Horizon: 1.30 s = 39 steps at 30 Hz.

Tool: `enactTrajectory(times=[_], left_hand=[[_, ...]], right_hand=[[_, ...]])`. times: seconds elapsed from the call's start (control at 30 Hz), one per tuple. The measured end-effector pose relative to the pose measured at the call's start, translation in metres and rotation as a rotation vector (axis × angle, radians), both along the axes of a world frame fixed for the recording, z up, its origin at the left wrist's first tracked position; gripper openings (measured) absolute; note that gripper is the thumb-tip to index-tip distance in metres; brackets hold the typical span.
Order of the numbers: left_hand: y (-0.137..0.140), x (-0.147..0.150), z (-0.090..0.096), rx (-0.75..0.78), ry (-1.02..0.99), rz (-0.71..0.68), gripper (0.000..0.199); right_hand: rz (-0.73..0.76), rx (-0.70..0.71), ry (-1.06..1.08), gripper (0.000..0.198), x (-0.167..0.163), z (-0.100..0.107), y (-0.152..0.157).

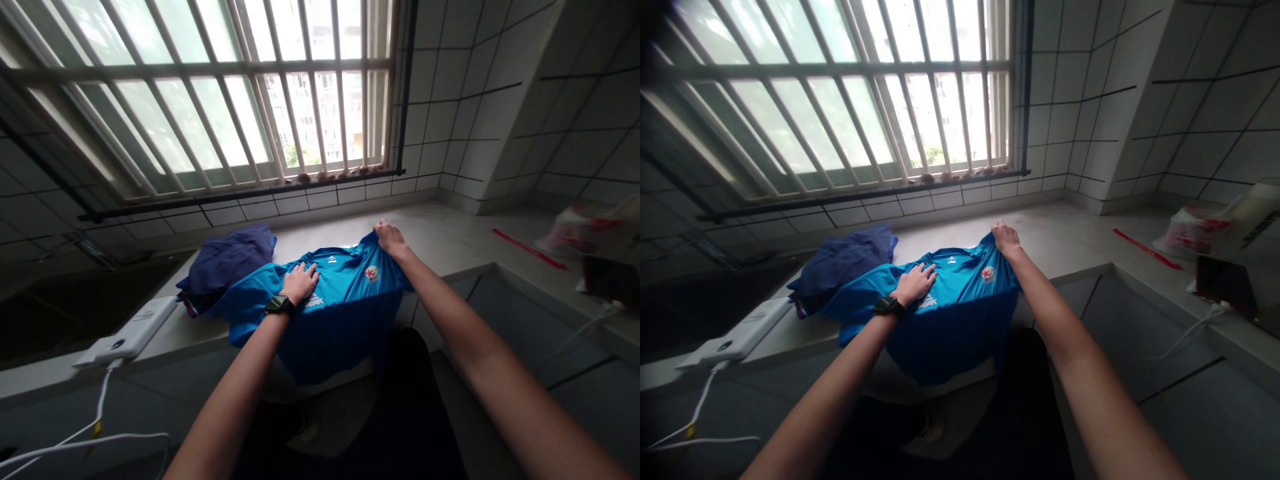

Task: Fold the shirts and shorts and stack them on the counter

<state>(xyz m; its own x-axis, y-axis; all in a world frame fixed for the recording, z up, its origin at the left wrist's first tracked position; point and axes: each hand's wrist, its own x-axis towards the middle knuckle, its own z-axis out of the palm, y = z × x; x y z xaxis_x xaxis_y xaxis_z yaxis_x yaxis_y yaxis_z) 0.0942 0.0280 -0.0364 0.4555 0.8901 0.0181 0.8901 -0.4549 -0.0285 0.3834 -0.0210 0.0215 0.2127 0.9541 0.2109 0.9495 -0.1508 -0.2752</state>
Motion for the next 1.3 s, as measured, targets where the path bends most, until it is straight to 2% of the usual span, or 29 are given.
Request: enactTrajectory(times=[0.1, 0.17, 0.23, 0.33, 0.37, 0.47, 0.57, 0.63, 0.7, 0.8, 0.87, 0.93, 0.97, 1.03, 1.13, 1.3], left_hand=[[0.006, 0.004, 0.001, 0.013, -0.005, 0.021, 0.058], [0.01, 0.006, 0.001, 0.027, -0.006, 0.032, 0.057], [0.013, 0.009, -0.001, 0.04, -0.005, 0.041, 0.057], [0.014, 0.011, -0.002, 0.072, -0.001, 0.043, 0.057], [0.014, 0.012, -0.002, 0.086, -0.002, 0.042, 0.056], [0.008, 0.016, -0.001, 0.151, 0.005, 0.032, 0.055], [-0.004, 0.021, -0.001, 0.223, 0.009, -0.016, 0.051], [-0.012, 0.023, -0.003, 0.231, -0.015, -0.047, 0.05], [-0.018, 0.023, -0.006, 0.217, -0.061, -0.044, 0.05], [-0.021, 0.02, -0.009, 0.194, -0.129, 0.005, 0.05], [-0.021, 0.019, -0.009, 0.178, -0.152, 0.033, 0.05], [-0.021, 0.02, -0.009, 0.168, -0.163, 0.048, 0.05], [-0.021, 0.02, -0.009, 0.165, -0.168, 0.051, 0.05], [-0.02, 0.021, -0.009, 0.162, -0.183, 0.054, 0.05], [-0.019, 0.021, -0.011, 0.164, -0.209, 0.052, 0.05], [-0.02, 0.019, -0.012, 0.151, -0.261, 0.053, 0.049]], right_hand=[[-0.048, 0.045, -0.037, 0.043, -0.006, 0.004, 0.004], [-0.065, 0.065, -0.067, 0.043, -0.022, -0.002, 0.003], [-0.063, 0.018, -0.082, 0.049, -0.048, -0.014, -0.002], [-0.058, -0.194, -0.049, 0.054, -0.089, -0.037, -0.012], [-0.066, -0.225, -0.046, 0.055, -0.099, -0.043, -0.015], [-0.086, -0.22, -0.061, 0.057, -0.115, -0.055, -0.021], [-0.083, -0.207, -0.063, 0.057, -0.114, -0.06, -0.022], [-0.072, -0.189, -0.052, 0.057, -0.109, -0.06, -0.019], [0.019, -0.152, -0.001, 0.056, -0.097, -0.056, -0.015], [0.129, -0.026, 0.171, 0.049, -0.061, -0.044, -0.014], [0.019, 0.073, 0.224, 0.046, -0.026, -0.034, -0.021], [-0.143, 0.111, 0.189, 0.042, 0.012, -0.027, -0.034], [-0.269, 0.111, 0.181, 0.033, 0.029, -0.026, -0.042], [-0.377, 0.014, 0.216, 0.02, 0.058, -0.029, -0.055], [-0.324, -0.076, 0.426, 0.033, 0.078, -0.036, -0.064], [-0.263, 0.072, 0.633, 0.038, 0.073, -0.036, -0.057]])
